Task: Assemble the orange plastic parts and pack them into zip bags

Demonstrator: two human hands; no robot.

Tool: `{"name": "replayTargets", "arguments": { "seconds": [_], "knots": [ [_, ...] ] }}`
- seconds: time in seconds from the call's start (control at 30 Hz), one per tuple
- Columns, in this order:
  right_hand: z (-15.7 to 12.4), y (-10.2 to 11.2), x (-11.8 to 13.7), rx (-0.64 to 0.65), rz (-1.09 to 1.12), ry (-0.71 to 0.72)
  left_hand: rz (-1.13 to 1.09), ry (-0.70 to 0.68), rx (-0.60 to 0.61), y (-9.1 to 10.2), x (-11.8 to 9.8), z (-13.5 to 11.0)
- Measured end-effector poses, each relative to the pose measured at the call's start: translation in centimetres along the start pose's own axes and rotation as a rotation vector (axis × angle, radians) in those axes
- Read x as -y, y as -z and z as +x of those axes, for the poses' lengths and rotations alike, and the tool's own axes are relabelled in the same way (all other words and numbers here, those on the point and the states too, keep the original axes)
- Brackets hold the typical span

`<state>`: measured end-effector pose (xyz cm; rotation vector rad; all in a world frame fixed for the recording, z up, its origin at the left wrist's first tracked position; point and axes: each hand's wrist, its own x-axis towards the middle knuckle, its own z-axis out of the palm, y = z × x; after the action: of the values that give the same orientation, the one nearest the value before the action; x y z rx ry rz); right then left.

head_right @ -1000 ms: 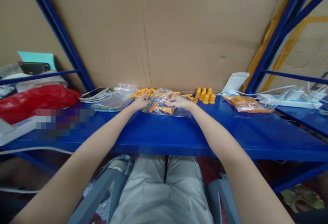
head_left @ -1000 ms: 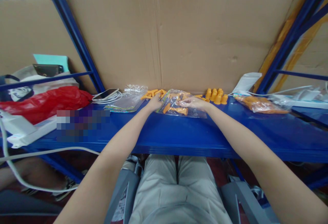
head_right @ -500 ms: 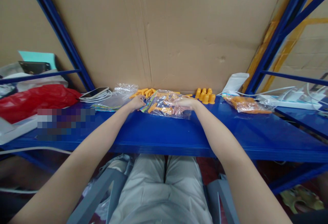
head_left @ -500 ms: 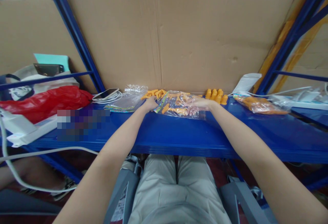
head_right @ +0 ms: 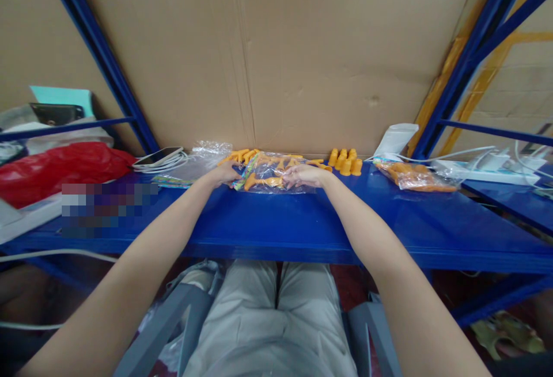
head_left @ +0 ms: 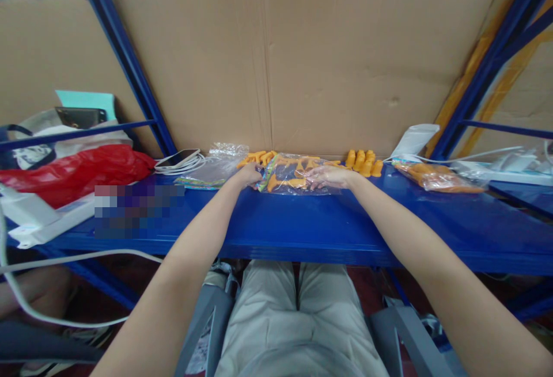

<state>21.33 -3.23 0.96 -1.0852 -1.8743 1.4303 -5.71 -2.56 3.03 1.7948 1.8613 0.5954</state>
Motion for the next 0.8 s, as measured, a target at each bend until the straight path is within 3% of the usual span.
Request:
{"name": "replayTargets", "arguments": {
  "seconds": [0.17,0.53,0.8],
  "knots": [
    [0.2,-0.4,-0.2,-0.032,0.058,0.025,0.015,0.008,-0.018,0.1,-0.3,-0.4],
    [0.2,-0.7,-0.3,-0.096,0.094,0.013,0.261,-0.041,0.074,1.0,0.2,0.0],
    [0.4,-0.5,-0.4,-0.056,0.111,0.031,0.269,-0.049,0.057,1.4,0.2,-0.1]
  ]
}}
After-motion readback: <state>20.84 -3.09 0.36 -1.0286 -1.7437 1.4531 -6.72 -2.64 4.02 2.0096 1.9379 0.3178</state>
